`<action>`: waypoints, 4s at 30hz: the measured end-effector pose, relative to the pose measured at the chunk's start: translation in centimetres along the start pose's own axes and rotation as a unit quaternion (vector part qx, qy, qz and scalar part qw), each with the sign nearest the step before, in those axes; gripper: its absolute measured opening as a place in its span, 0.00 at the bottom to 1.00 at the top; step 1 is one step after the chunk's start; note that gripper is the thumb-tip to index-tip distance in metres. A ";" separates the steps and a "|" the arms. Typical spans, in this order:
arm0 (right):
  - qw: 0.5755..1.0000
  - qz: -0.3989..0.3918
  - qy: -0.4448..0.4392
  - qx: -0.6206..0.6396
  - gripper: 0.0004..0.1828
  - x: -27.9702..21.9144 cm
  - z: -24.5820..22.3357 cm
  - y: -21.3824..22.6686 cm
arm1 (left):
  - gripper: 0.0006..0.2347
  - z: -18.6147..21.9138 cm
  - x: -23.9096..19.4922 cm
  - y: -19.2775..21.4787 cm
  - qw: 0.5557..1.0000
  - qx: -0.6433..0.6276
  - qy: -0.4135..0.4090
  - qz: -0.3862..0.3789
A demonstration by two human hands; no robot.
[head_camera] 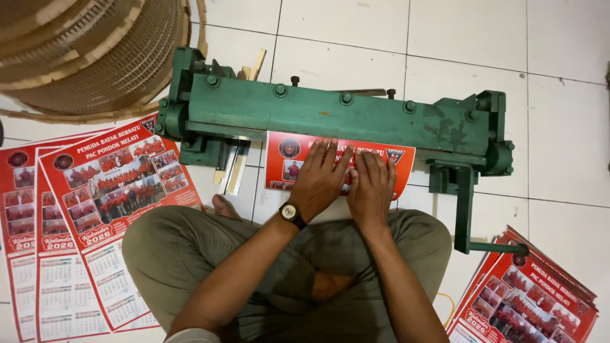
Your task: The person sits on the floor and uses a green manual binding machine to bind red calendar sheets. They insert the sheets into the machine, operate the handle to secure the binding, and then remove the finished calendar. The person also adjusts the machine's components during the process.
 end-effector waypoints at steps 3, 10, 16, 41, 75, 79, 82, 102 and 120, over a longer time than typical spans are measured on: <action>1.000 0.002 -0.002 -0.007 0.20 0.5 0.0 -0.1 | 0.14 0.2 0.0 -0.5 1.000 -0.005 -0.002 0.006; 1.000 0.015 -0.003 -0.014 0.18 0.5 0.5 0.3 | 0.15 1.1 0.3 0.0 1.000 -0.002 -0.001 -0.020; 1.000 0.009 0.009 -0.009 0.17 0.6 0.7 0.4 | 0.18 1.9 -0.6 0.0 0.996 -0.007 0.053 -0.069; 0.525 0.479 -0.638 0.297 0.34 -24.0 20.4 18.7 | 0.23 1.7 -0.1 -1.0 0.990 0.087 0.025 -0.107; 0.695 0.192 -0.533 0.441 0.11 -6.8 14.7 -0.9 | 0.25 0.4 -0.9 1.7 0.988 0.031 0.151 0.024; 0.703 0.188 -0.529 0.437 0.11 -6.5 14.3 -0.6 | 0.25 0.1 -0.7 2.3 0.989 0.027 0.141 0.039; 0.699 0.187 -0.527 0.446 0.11 -5.9 13.0 0.1 | 0.25 0.1 -0.8 2.4 0.989 0.034 0.139 0.043; 0.740 0.157 -0.527 0.387 0.08 -7.2 16.0 0.9 | 0.26 0.4 -1.3 0.0 0.992 0.043 0.119 -0.025; 0.818 0.212 -0.459 0.275 0.17 -3.4 12.2 3.6 | 0.25 0.1 -2.5 -2.0 0.991 0.031 0.121 -0.055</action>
Point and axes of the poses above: each hand's wrist, its own x-axis towards the middle knuckle, its own y-axis out of the back of the hand, z = x × y, the point moved 10 cm from there along x, towards the middle knuckle, and after that the axes turned 2 degrees about x, right-handed, at the moved point
